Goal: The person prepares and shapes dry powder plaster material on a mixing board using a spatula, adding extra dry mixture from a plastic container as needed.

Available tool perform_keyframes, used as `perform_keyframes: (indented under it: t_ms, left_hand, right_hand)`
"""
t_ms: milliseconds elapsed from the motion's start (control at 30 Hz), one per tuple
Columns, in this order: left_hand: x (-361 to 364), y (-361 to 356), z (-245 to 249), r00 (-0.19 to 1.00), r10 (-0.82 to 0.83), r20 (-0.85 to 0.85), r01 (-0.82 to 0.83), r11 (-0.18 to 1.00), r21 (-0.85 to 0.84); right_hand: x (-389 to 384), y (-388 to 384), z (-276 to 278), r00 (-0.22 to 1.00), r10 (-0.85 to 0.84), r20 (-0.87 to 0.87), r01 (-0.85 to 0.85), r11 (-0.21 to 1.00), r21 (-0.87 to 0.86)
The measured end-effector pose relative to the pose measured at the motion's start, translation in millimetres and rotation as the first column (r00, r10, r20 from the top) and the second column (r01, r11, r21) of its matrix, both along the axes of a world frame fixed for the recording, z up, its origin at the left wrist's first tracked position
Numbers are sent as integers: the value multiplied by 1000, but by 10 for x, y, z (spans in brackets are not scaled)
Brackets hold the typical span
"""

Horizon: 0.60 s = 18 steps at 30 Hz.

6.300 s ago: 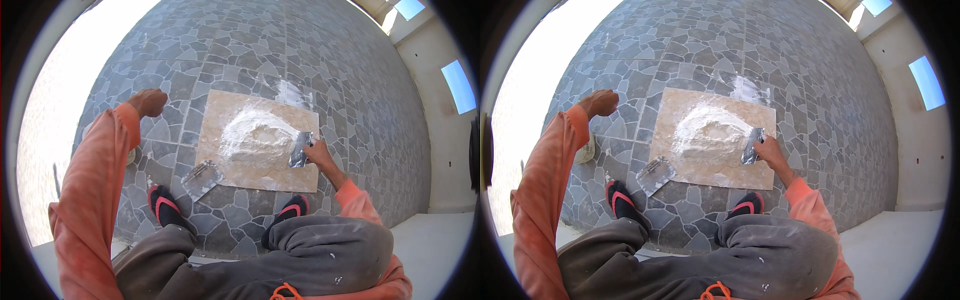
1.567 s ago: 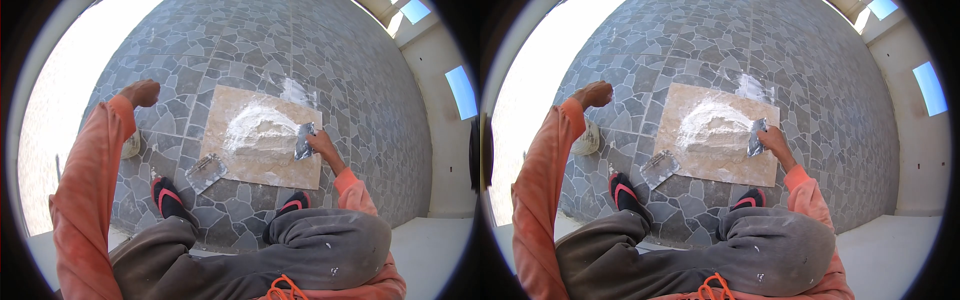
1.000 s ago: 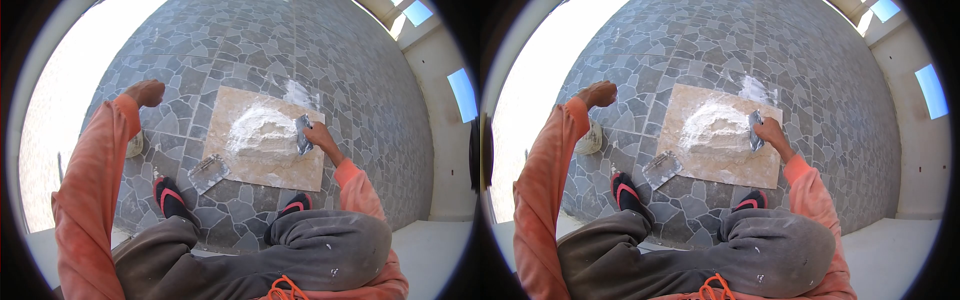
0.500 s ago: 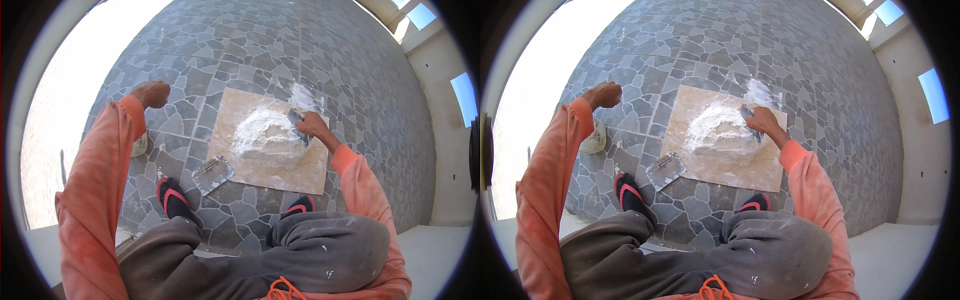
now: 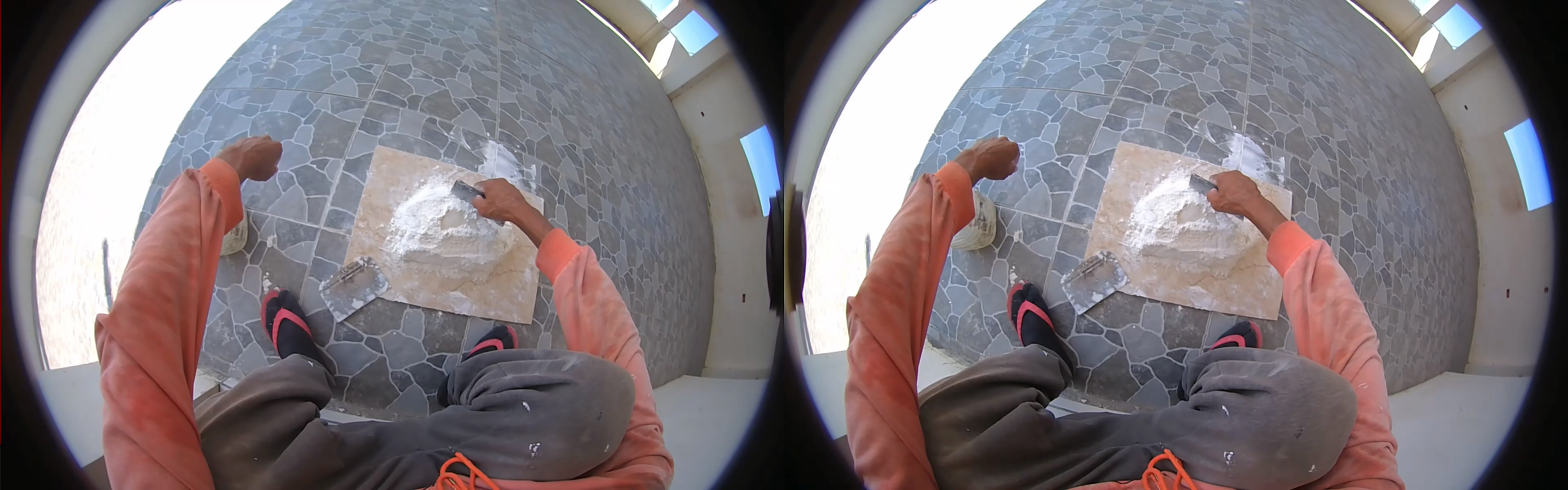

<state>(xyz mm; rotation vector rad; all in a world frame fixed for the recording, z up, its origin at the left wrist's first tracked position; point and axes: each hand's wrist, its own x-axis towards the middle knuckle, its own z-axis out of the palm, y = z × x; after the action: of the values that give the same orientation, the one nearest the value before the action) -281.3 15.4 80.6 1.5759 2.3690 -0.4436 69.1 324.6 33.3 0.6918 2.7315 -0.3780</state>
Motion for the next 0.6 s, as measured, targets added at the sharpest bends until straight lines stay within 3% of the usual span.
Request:
perform_keyframes:
  t_ms: [133,333,433,600]
  left_hand:
    - [-16,4,1,999,-38,5,38,999,-15]
    - [78,58,97,998,55,-17,-57,994,-89]
    - [-36,29,-18,1000,-29,-5,29,999,-40]
    - [64,62,85,999,37,-30,-40,994,-99]
  right_hand:
    - [-32,-11,-23,991,124,-44,-123,992,17]
    - [-69,-63,-73,961,271,-51,-268,961,65]
    - [-69,-119,-54,958,284,-44,-278,954,109]
    - [-88,-247,82,940,340,25,-339,926,164]
